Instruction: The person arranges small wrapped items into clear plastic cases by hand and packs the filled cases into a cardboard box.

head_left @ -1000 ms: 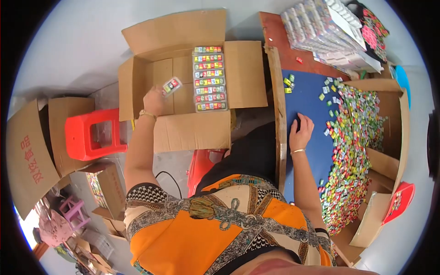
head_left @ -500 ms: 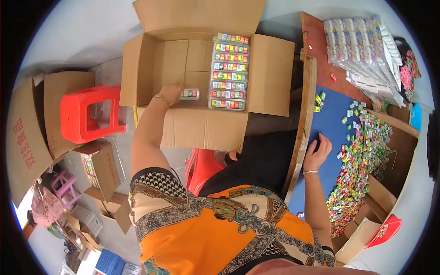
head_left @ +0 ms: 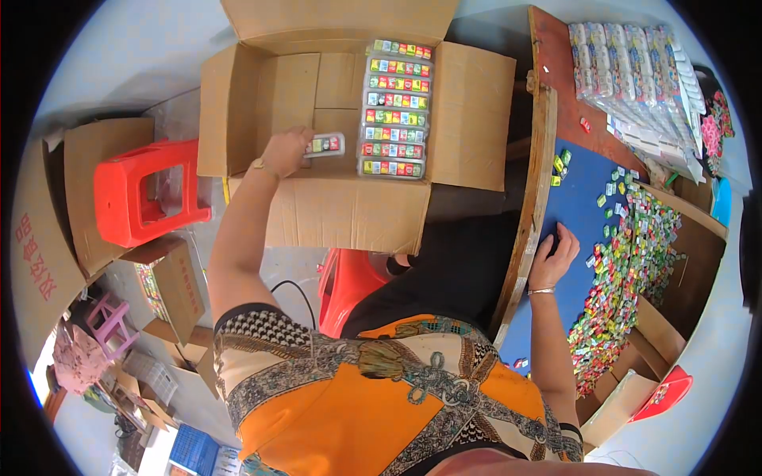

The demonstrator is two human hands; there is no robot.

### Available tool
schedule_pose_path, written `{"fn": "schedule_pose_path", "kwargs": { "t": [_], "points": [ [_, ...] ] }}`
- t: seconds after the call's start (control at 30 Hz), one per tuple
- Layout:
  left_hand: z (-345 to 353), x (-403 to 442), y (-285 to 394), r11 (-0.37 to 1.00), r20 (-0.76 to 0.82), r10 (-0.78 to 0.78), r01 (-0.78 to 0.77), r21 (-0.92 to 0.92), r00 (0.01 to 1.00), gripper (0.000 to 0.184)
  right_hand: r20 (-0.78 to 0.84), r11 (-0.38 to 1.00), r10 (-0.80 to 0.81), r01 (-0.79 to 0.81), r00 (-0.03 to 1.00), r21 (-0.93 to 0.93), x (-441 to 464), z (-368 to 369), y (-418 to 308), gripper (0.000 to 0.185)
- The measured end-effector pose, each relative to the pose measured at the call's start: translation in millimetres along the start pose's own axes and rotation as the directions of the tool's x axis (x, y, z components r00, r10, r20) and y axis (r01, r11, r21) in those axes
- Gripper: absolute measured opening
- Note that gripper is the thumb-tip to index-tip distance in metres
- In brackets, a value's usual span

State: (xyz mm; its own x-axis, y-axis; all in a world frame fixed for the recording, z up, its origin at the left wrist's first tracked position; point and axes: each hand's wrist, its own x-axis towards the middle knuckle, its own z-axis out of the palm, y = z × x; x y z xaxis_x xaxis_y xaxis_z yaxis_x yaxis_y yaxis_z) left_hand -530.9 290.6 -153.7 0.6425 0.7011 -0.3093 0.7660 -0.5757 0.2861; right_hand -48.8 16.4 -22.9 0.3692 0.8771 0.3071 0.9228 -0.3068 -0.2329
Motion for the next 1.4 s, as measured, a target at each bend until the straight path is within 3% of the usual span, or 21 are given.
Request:
{"fn": "schedule_pose_path", "kwargs": {
  "t": [0.03,0.2,0.27,0.3,0.43,0.53,0.7,0.8,0.97,1.1,1.2,1.4],
  "points": [
    [-12,-5,6,1.000,-0.060,-0.015,0.015,-0.005,0.998,0.035,0.000,1.000,-0.007,0.007,1.000,-0.016,1,0,0,0.029],
    [-42,2,91,0.996,-0.068,-0.043,0.038,-0.083,0.997,0.031,0.010,0.999,0.007,-0.006,1.000,-0.033,2,0,-1,0.029],
    [-30,16,115,0.975,-0.233,0.178,-0.203,-0.086,0.956,0.027,0.005,1.000,0.012,-0.012,1.000,-0.021,1,-1,-4,0.029],
    [-22,24,123,0.974,-0.234,0.184,-0.209,-0.086,0.955,0.027,0.002,1.000,0.014,-0.014,1.000,-0.007,1,-2,-6,0.029],
    [-2,56,139,0.954,-0.108,0.289,-0.296,-0.053,0.951,0.038,-0.024,0.999,0.018,-0.017,1.000,0.030,4,-1,-9,0.029],
    [-3,62,137,0.980,0.018,0.199,-0.199,-0.025,0.980,0.036,-0.029,0.999,0.021,-0.020,0.999,0.041,4,-4,-7,0.029],
    [-4,54,136,0.972,-0.018,0.226,-0.227,-0.058,0.974,0.032,-0.016,0.999,0.011,-0.010,1.000,0.047,4,-4,-8,0.029],
    [-17,53,137,0.977,0.120,0.197,-0.185,-0.105,0.973,0.047,-0.020,0.999,0.004,-0.003,1.000,0.045,5,-4,-6,0.029],
    [-18,52,134,0.961,0.158,0.253,-0.228,-0.159,0.955,0.056,-0.034,0.998,0.000,0.002,0.999,0.057,5,-3,-7,0.029],
    [-6,42,146,0.962,0.119,0.255,-0.239,-0.133,0.960,0.057,-0.051,0.997,0.005,-0.001,0.999,0.076,5,-2,-7,0.030],
    [0,31,156,0.972,-0.084,0.211,-0.218,-0.087,0.974,0.056,-0.050,0.997,0.012,-0.008,0.999,0.080,5,-2,-8,0.029],
    [1,35,160,0.975,-0.158,0.142,-0.165,-0.149,0.977,0.045,-0.026,0.997,0.033,-0.031,0.999,0.072,5,-4,-7,0.029]
  ]
}}
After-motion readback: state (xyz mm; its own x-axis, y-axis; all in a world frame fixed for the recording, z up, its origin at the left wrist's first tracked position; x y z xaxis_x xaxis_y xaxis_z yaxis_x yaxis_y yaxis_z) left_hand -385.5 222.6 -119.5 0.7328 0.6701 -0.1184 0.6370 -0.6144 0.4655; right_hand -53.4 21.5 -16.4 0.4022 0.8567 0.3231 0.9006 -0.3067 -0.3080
